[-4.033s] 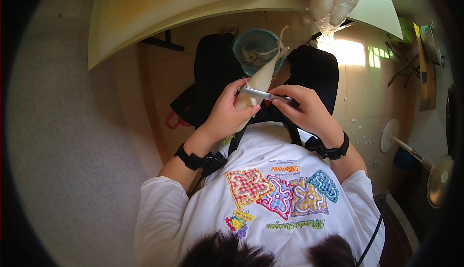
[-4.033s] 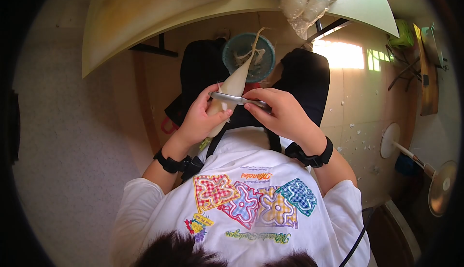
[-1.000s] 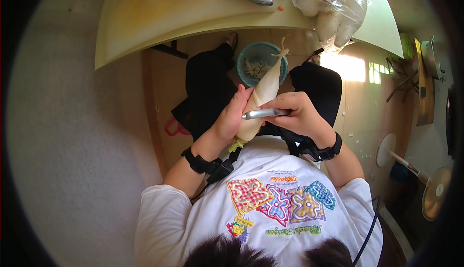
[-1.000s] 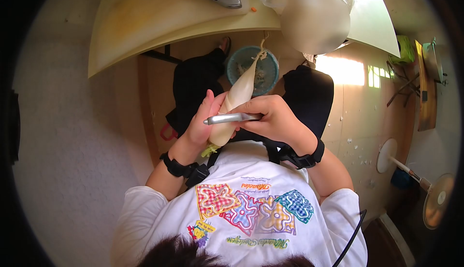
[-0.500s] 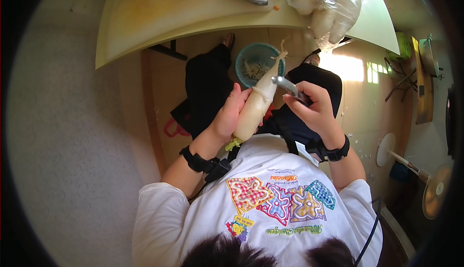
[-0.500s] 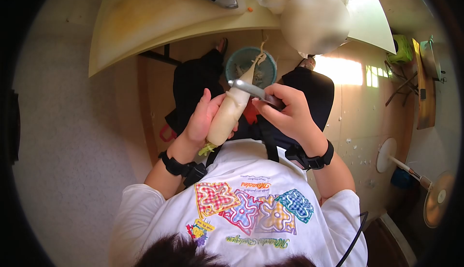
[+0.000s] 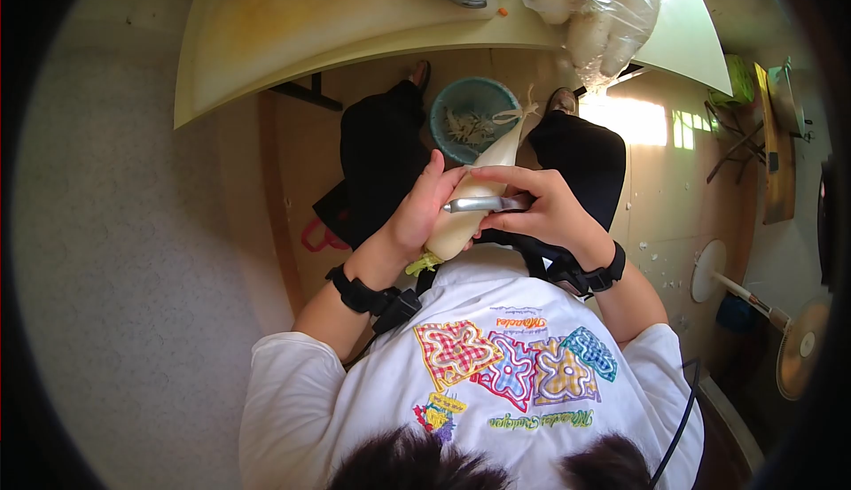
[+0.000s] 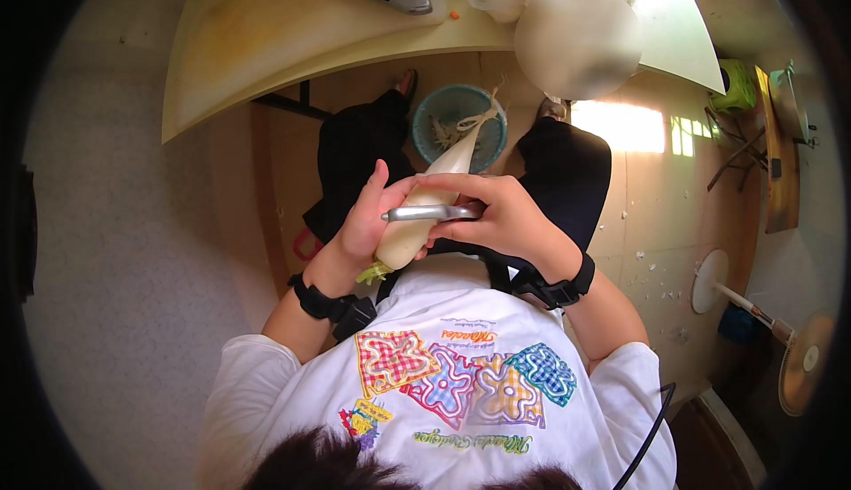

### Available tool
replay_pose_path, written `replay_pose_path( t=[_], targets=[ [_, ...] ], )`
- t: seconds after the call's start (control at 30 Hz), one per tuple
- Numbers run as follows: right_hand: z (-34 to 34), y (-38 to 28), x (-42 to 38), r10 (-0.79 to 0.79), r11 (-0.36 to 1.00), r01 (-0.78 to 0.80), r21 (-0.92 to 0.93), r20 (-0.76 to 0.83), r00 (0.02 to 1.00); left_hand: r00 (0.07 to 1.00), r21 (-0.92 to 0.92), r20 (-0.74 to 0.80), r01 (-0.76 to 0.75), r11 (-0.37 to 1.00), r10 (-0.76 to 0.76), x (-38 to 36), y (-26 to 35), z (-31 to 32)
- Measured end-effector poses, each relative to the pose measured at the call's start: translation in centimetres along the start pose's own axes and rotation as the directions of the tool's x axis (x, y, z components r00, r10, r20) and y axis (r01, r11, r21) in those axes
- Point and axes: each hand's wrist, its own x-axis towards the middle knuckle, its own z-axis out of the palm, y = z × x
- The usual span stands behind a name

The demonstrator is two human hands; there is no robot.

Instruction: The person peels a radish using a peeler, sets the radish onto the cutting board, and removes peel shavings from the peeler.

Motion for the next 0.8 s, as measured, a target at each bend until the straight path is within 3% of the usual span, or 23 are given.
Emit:
replay_pose_path(
  t=[0.13, 0.23, 0.3, 0.37, 0.47, 0.5, 0.57, 0.63, 0.73, 0.8],
  targets=[
    [0.4, 0.3, 0.0, 0.02, 0.989, -0.018, 0.144, -0.007, 1.0, 1.0, -0.006, -0.011, 0.011, 1.0, -0.011, -0.1, 0.1, 0.1],
    [0.0, 0.6, -0.5, 0.146, 0.966, -0.14, 0.219, -0.011, 0.989, 1.0, 0.005, -0.023, 0.014, 1.0, -0.014, -0.3, 0.1, 0.6],
    [-0.1, 0.9, -0.6, 0.231, 0.947, -0.209, 0.244, -0.063, 0.971, 1.0, 0.023, -0.028, 0.013, 1.0, -0.013, -0.5, 0.1, 0.8],
    [0.2, 0.4, -0.3, 0.191, 0.946, -0.151, 0.287, -0.114, 0.975, 1.0, 0.048, -0.024, 0.004, 0.999, -0.003, -0.4, 0.0, 0.9],
    [0.3, 1.2, 0.1, 0.29, 0.892, -0.166, 0.42, -0.249, 0.924, 1.0, 0.085, 0.011, -0.008, 0.996, 0.007, -0.2, -0.1, 0.9],
    [0.1, 1.9, 0.2, 0.29, 0.892, -0.166, 0.42, -0.249, 0.924, 1.0, 0.085, 0.011, -0.007, 0.996, 0.006, -0.1, -0.2, 0.9],
    [-1.0, 3.0, 0.3, 0.21, 0.978, -0.193, 0.083, -0.407, 0.889, 1.0, 0.113, -0.015, -0.01, 0.994, 0.012, 0.0, -0.3, 0.9],
    [-1.6, 3.7, 0.8, 0.154, 0.974, -0.221, -0.057, -0.549, 0.822, 1.0, 0.118, -0.011, -0.015, 0.993, 0.016, 0.1, -0.5, 0.7],
    [-3.6, 5.1, 1.1, 0.199, 0.959, -0.28, -0.034, -0.619, 0.76, 1.0, 0.12, -0.022, -0.017, 0.993, 0.019, 0.1, -0.1, 0.6],
    [-4.4, 5.5, 1.2, 0.175, 0.975, -0.224, 0.008, -0.65, 0.74, 0.999, 0.116, -0.036, -0.012, 0.993, 0.016, 0.2, 0.0, 0.5]
  ],
)
